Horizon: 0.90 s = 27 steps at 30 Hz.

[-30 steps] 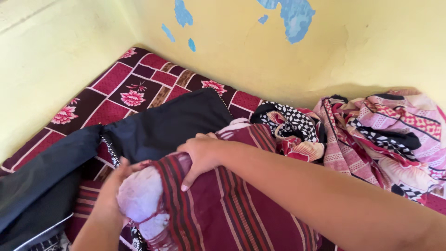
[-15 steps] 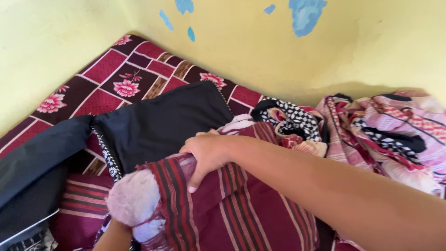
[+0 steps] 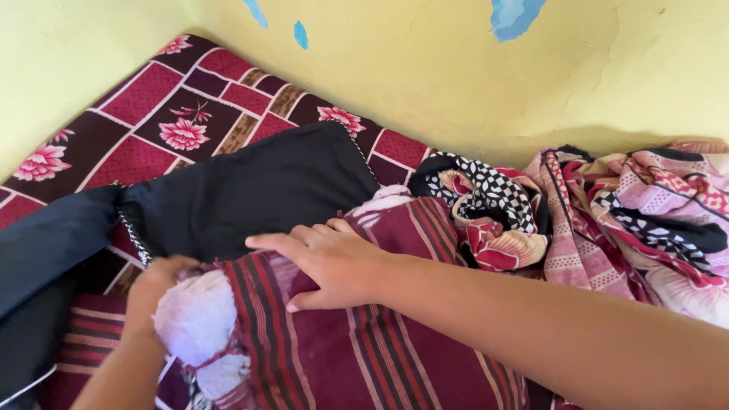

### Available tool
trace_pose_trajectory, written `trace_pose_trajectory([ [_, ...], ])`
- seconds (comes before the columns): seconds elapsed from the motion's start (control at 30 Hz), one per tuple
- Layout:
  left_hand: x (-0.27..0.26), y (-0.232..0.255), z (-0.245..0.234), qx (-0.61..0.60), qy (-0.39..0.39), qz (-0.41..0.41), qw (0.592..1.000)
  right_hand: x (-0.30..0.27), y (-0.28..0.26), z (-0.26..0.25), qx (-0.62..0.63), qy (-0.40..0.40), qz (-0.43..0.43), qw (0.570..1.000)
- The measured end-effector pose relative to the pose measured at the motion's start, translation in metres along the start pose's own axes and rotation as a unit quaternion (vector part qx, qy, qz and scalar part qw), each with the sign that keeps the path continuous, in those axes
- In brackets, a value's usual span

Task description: The person inserts a striped pillow into a black pillowcase on a bed. They adjust the fabric and corners to fit the pillow inside, then place the finished pillow on the bed next to another patterned pillow. The person also handles a pile of folded fabrics on the bed.

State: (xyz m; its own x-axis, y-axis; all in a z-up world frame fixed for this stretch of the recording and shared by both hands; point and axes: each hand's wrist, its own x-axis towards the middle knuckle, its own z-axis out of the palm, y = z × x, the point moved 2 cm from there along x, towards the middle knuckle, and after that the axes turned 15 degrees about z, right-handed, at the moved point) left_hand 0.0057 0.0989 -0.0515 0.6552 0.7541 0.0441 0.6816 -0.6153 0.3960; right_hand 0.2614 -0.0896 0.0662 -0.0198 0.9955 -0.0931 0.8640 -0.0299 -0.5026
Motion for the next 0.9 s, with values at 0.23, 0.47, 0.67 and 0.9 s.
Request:
trace_pose_trajectory([
  [0.23, 0.006, 0.004, -0.031, -0.391, 0.091, -0.131, 0.906, 0.006, -0.005, 0.020, -0.136, 0.041, 0.016, 0.990],
  [0.47, -0.035, 0.095, -0.125, 0.097, 0.080, 0.120, 0.985, 0.018, -0.038, 0.024, -0.069, 0.120, 0.083, 0.987],
  [0.67, -0.034, 0.138, -0.151, 0.300, 0.133, 0.282, 0.901, 0.045, -0.076, 0.036, 0.034, 0.164, 0.007, 0.986],
  [0.9, -0.014, 0.155, -0.126, 0.238, 0.077, 0.247, 0.936, 0.041, 0.000, 0.016, 0.106, 0.169, -0.075, 0.977],
])
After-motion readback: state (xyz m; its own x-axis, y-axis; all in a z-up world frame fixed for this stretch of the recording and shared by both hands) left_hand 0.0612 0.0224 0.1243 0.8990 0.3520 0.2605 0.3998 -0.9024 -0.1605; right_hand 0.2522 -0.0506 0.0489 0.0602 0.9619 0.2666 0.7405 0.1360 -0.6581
